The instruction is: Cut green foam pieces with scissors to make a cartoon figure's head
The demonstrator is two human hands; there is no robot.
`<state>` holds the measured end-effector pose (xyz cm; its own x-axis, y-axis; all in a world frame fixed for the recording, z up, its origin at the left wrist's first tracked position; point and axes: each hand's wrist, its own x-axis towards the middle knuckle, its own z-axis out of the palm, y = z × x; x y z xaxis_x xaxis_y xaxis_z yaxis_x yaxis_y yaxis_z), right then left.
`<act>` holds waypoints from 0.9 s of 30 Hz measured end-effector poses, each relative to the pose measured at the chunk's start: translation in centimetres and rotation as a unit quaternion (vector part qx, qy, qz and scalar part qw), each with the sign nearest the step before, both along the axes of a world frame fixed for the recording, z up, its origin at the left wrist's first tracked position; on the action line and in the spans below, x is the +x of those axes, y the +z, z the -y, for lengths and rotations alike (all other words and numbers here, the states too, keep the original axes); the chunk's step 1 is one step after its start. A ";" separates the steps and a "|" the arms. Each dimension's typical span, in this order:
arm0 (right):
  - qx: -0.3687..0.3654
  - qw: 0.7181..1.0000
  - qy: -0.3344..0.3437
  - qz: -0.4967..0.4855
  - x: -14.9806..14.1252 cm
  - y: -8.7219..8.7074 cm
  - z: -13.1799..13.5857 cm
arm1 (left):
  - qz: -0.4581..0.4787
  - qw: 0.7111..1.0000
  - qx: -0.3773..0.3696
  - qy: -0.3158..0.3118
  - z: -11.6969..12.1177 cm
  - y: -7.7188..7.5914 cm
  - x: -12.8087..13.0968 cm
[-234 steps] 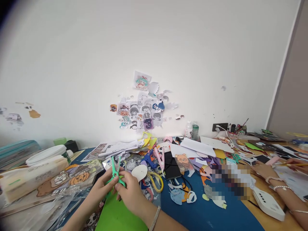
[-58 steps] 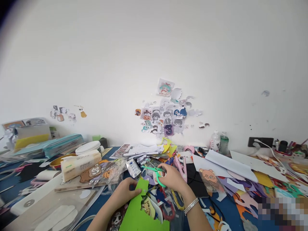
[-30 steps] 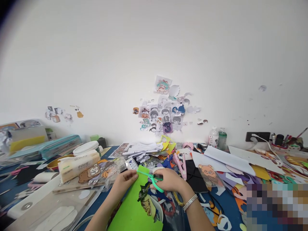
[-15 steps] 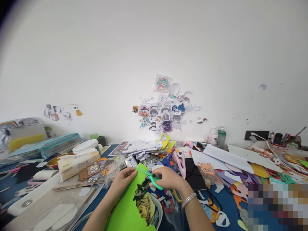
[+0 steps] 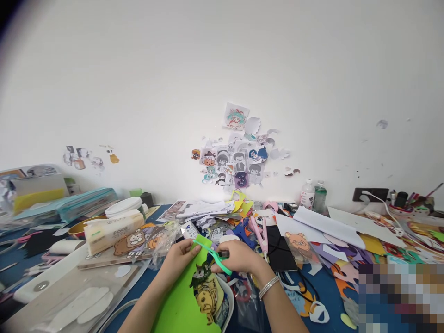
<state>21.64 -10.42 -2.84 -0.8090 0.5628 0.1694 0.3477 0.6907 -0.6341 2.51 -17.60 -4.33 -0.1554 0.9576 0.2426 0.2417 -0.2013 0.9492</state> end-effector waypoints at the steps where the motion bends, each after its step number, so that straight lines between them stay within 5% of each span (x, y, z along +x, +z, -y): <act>1: -0.003 1.000 0.001 -0.003 0.0 0.0 0.0 | 0.001 1.000 -0.002 0.000 0.1 0.1 0.0; 27: -0.070 0.996 0.046 -0.029 -0.5 -0.7 -0.4 | 0.016 0.994 -0.080 -0.068 0.8 0.4 -0.1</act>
